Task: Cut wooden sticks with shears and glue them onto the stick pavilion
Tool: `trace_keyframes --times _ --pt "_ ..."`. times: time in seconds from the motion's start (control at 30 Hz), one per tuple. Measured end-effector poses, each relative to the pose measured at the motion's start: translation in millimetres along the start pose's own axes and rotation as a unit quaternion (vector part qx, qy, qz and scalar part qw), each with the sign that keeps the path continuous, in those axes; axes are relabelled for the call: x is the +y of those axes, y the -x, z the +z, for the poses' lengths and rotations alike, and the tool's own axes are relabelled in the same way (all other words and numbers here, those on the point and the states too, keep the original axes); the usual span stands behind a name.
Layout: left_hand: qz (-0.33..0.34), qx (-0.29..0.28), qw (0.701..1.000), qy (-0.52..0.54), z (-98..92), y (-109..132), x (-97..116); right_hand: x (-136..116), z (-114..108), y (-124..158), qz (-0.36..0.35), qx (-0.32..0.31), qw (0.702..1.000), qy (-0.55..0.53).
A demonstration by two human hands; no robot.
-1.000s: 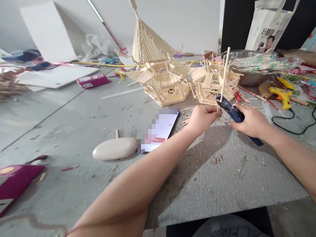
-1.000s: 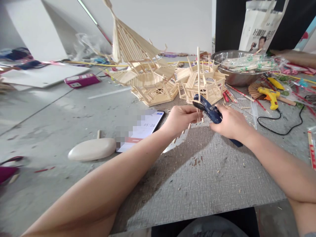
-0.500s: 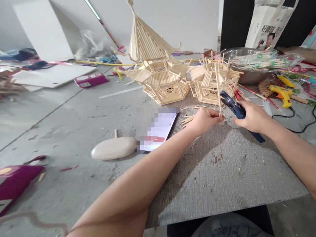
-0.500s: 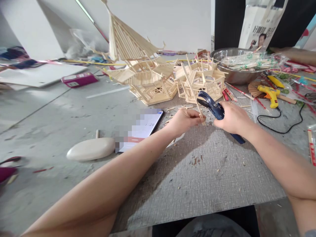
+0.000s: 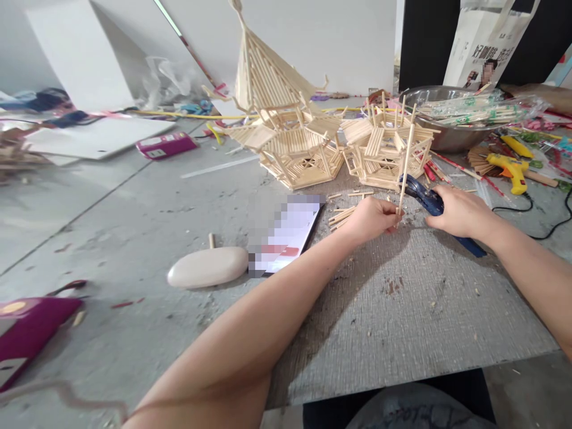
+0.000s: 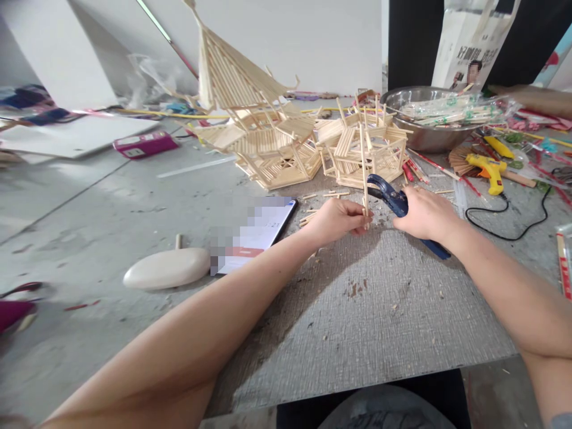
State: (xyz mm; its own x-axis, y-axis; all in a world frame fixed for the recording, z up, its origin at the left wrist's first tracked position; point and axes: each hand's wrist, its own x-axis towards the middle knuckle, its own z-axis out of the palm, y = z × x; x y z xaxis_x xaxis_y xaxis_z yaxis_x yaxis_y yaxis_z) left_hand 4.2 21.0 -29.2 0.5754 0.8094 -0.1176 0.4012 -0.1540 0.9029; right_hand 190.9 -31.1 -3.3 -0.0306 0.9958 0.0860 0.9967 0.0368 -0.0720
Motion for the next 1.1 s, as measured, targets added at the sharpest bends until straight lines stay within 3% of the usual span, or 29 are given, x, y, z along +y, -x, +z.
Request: trace_keyframes --times 0.17,0.37,0.47,1.1 --pt "0.003 0.016 1.0 0.002 4.1 -1.3 -3.3 2.5 0.1 -0.4 -0.004 -0.004 1.0 0.006" --pt "0.078 0.181 0.974 -0.107 -2.6 -0.7 -3.6 2.4 -2.1 -1.1 0.007 0.004 1.0 -0.011" --pt "0.1 0.221 0.961 -0.132 -5.4 2.1 1.3 -2.8 -1.4 0.8 -0.001 0.01 1.0 -0.021" --pt "0.175 0.247 0.935 -0.187 2.2 12.0 9.7 -31.4 -3.9 17.4 -0.03 0.052 0.998 -0.035"
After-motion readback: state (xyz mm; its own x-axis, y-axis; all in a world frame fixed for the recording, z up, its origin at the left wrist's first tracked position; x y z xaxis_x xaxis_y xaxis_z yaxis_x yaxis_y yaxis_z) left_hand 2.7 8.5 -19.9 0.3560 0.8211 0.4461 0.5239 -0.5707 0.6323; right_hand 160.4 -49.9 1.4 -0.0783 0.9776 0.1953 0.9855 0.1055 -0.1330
